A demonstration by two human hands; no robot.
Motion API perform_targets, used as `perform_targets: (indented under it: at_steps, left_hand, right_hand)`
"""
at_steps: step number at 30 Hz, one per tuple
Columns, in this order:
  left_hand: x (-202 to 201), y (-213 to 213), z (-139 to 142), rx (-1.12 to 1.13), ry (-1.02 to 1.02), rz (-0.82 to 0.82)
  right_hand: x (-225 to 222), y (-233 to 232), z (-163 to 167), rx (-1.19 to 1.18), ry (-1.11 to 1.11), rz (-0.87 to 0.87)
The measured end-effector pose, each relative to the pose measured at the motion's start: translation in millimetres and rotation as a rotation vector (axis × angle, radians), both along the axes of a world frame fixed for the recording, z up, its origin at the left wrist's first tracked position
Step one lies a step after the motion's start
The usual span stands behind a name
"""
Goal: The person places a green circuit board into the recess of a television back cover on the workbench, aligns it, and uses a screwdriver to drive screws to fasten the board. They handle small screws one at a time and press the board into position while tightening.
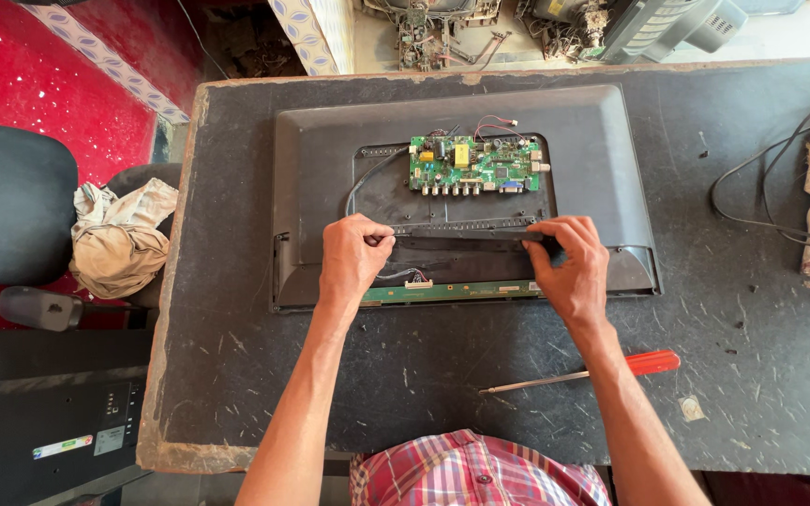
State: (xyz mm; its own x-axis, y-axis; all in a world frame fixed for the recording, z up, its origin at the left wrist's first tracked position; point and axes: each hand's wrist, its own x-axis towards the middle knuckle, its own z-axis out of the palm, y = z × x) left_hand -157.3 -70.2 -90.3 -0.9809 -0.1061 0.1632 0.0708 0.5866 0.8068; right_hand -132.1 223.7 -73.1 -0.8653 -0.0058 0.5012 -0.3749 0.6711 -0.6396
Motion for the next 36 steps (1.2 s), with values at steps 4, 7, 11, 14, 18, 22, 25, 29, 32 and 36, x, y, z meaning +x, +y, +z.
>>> perform_targets:
  at_steps: [4,7,11,14,18,22,25,29,32,36]
  left_hand:
    - [-0.5,-3.4,-3.1,0.033,-0.003,-0.026]
    - [-1.5,-2.6,-5.1,0.016,0.001,-0.01]
    - [-5.1,-1.0,-3.3,0.027,-0.063,0.015]
    - [-5.7,-1.7,0.4,0.037,-0.08,0.002]
    - [-2.2,-1.2,4.0,0.053,-0.094,0.009]
    - [0.9,1.7,6.1,0.054,-0.08,0.017]
    - [1.7,2.5,7.6,0.05,-0.084,0.036]
    - [5.3,7.7,6.6,0.025,-0.039,0.075]
    - [8.8,10.5,4.7,0.008,0.058,0.054]
    - [8.2,9.8,3.1,0.071,0.028,0.027]
  right_hand:
    - [7.7,-7.1,-0.1,-0.082,-0.084,-0.048]
    - [8.1,-11.7,1.8,-0.117,-0.046,-0.041]
    - [8.3,-11.8,6.9,-0.076,0.0,-0.03]
    - [8.6,-9.2,8.4,0.018,0.049,-0.018]
    - [1.8,-2.1,6.2,0.126,0.127,0.037]
    - [-14.0,1.6,1.4,0.121,0.119,0.084]
    - [-22.4,2.5,-1.3,0.103,0.11,0.103]
    - [-28.9,3.6,-2.9,0.104,0.123,0.093]
    - [-29.7,5.3,-3.6,0.075,0.101,0.076]
    - [-27.3,3.9,-5.3,0.041,0.071,0.057]
